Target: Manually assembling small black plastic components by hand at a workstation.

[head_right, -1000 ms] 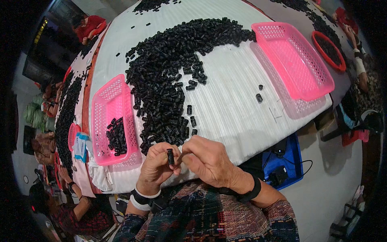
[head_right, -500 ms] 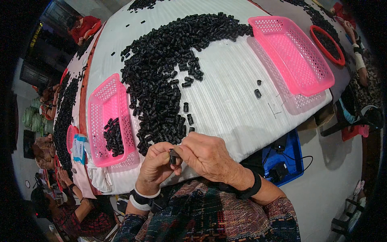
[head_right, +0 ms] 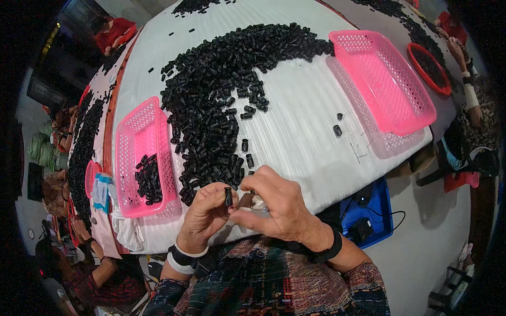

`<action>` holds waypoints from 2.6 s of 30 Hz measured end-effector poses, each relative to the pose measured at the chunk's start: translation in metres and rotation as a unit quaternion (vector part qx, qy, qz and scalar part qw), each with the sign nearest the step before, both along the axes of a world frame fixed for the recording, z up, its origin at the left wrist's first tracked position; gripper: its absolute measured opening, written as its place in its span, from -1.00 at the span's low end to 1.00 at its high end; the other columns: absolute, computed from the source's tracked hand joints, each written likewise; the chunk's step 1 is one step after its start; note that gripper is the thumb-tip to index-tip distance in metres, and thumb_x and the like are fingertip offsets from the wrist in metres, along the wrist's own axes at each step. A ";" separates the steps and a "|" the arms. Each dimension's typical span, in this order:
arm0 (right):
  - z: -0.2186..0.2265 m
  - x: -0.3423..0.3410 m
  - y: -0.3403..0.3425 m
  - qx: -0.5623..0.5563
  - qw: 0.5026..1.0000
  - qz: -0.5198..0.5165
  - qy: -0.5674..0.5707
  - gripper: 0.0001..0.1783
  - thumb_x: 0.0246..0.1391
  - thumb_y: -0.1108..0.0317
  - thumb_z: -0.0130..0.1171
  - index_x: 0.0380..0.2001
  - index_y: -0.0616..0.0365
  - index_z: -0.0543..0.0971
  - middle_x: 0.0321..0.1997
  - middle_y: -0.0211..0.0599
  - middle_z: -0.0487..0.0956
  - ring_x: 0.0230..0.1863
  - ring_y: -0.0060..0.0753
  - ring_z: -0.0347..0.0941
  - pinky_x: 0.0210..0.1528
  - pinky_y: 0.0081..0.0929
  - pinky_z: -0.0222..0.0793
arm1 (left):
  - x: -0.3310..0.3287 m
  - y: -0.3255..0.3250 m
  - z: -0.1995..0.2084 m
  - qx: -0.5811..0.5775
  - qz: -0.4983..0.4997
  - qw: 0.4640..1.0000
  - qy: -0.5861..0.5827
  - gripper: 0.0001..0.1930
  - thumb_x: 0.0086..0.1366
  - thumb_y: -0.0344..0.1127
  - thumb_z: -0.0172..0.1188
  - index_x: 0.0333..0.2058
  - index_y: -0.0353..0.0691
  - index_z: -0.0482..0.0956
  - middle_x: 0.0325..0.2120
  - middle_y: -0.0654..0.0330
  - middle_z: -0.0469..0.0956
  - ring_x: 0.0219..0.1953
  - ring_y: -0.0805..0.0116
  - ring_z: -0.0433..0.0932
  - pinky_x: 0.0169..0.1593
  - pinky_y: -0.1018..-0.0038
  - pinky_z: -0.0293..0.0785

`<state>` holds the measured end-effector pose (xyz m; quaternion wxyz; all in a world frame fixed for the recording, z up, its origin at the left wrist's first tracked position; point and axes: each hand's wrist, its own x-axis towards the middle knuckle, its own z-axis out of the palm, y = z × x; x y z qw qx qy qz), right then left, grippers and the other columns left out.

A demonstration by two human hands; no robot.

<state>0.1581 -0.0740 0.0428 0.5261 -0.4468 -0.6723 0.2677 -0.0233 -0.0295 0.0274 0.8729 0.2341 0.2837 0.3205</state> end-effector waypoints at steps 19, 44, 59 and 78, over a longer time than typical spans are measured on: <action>-0.020 -0.018 -0.003 -0.004 0.995 0.033 0.096 -0.53 -0.21 0.36 0.34 -0.13 0.18 0.52 -0.26 -0.38 0.31 -0.47 -0.72 0.28 -0.44 -0.76 0.28 | 0.005 -0.009 0.002 -0.036 -0.078 0.991 -0.106 -0.72 0.26 -0.23 0.02 -0.22 -0.38 0.44 -0.34 0.10 0.47 -0.38 0.40 0.50 -0.35 0.50 0.50; -0.017 -0.023 -0.009 -0.014 0.998 -0.034 0.049 -0.53 -0.29 0.49 0.34 -0.17 0.19 0.53 -0.30 -0.29 0.38 -0.44 -0.50 0.39 -0.40 -0.64 0.34 | 0.002 -0.009 -0.008 -0.019 -0.054 0.994 -0.089 -0.77 0.23 -0.29 0.06 -0.24 -0.36 0.46 -0.40 0.18 0.50 -0.42 0.46 0.48 -0.39 0.58 0.44; -0.023 -0.024 -0.003 0.218 0.966 -0.106 -0.086 -0.61 -0.39 0.49 0.34 -0.32 0.27 0.56 -0.48 -0.34 0.46 -0.64 -0.44 0.28 -0.66 -0.54 0.13 | 0.006 -0.012 -0.003 -0.031 0.019 0.999 -0.028 -0.82 0.24 -0.39 0.04 -0.24 -0.36 0.47 -0.41 0.17 0.52 -0.44 0.45 0.49 -0.38 0.57 0.46; -0.019 -0.024 -0.012 0.174 0.979 -0.050 -0.092 -0.72 -0.26 0.47 0.29 -0.37 0.22 0.51 -0.53 -0.32 0.48 -0.63 -0.46 0.36 -0.62 -0.56 0.17 | -0.001 -0.009 -0.007 -0.001 -0.007 0.999 -0.044 -0.82 0.22 -0.37 0.07 -0.28 -0.40 0.45 -0.44 0.17 0.49 -0.44 0.48 0.45 -0.35 0.57 0.44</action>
